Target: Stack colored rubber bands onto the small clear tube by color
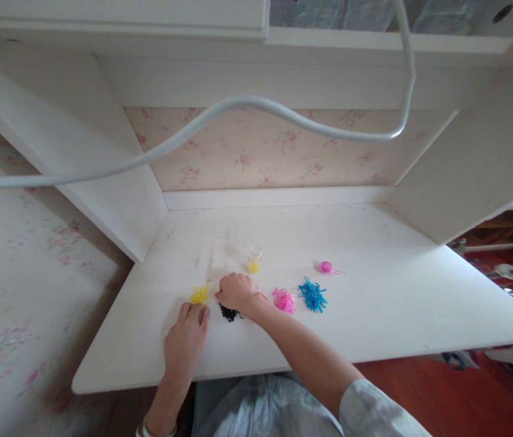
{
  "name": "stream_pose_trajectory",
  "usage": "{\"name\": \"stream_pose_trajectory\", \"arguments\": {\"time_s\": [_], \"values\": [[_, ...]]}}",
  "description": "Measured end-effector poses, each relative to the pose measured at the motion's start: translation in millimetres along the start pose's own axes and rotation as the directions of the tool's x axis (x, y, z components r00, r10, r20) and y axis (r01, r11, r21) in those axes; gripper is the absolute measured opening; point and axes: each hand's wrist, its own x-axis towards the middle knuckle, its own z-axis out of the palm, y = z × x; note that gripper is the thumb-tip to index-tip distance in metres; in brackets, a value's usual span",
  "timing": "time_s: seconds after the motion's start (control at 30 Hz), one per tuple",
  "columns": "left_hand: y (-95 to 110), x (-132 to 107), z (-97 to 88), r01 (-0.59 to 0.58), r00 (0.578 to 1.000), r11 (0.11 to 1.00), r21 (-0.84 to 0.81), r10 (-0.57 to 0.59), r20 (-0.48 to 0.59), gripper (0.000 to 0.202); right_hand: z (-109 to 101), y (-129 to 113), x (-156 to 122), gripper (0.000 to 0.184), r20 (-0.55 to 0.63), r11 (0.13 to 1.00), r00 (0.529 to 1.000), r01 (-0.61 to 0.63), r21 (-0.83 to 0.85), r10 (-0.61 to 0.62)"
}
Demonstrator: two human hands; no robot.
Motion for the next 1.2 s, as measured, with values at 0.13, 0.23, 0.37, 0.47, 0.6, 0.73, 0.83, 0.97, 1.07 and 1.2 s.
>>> {"name": "stream_pose_trajectory", "arguments": {"time_s": [0.13,0.23,0.37,0.47,0.6,0.73,0.83,0.97,1.07,1.2], "values": [[-2.1,-0.6,5.3,-0.005,1.0,1.0,0.003,0.005,-0.025,0.028,4.7,-8.7,0.0,0.029,0.011,1.0,1.0,-0.022,0.015,0.022],[-4.0,-1.9,8.1,-0.008,1.0,1.0,-0.014,0.007,-0.028,0.027,5.5,-13.8,-0.8,0.027,0.012,0.999,0.999,-0.03,0.034,0.029],[-8.4,-3.9,11.1,0.0,0.999,0.998,-0.066,-0.002,-0.034,0.025,5.1,-18.0,-1.2,0.023,-0.013,0.997,1.0,-0.017,0.077,0.018],[-14.4,-5.2,15.1,0.006,0.997,0.983,-0.184,-0.02,-0.073,0.023,2.4,-18.5,-3.5,0.024,-0.066,0.992,0.998,0.002,0.126,0.006],[-21.2,-6.6,22.5,-0.002,0.988,0.95,-0.314,-0.047,-0.148,0.022,-7.3,-10.8,-15.1,0.033,-0.176,0.978,0.984,0.04,0.203,-0.004],[-21.7,-7.7,27.5,0.009,0.979,0.937,-0.349,-0.078,-0.186,0.024,-23.1,11.0,-32.6,0.033,-0.366,0.888,0.93,0.135,0.44,0.041],[-20.5,-7.5,28.7,0.031,0.977,0.928,-0.371,-0.106,-0.184,0.025,-36.6,34.1,-40.0,0.033,-0.478,0.785,0.857,0.158,0.599,0.193],[-19.8,-6.5,27.7,0.073,0.979,0.916,-0.394,-0.14,-0.145,0.025,-51.2,62.1,-37.3,0.036,-0.53,0.72,0.77,0.136,0.68,0.355],[-19.0,-6.3,24.6,0.118,0.979,0.906,-0.407,-0.174,-0.102,0.026,-56.0,73.6,-30.7,0.039,-0.536,0.702,0.741,0.124,0.702,0.405],[-17.6,-6.9,19.8,0.166,0.977,0.88,-0.445,-0.208,-0.046,0.029,-54.2,77.4,-23.4,0.043,-0.535,0.694,0.739,0.129,0.708,0.409]]}}
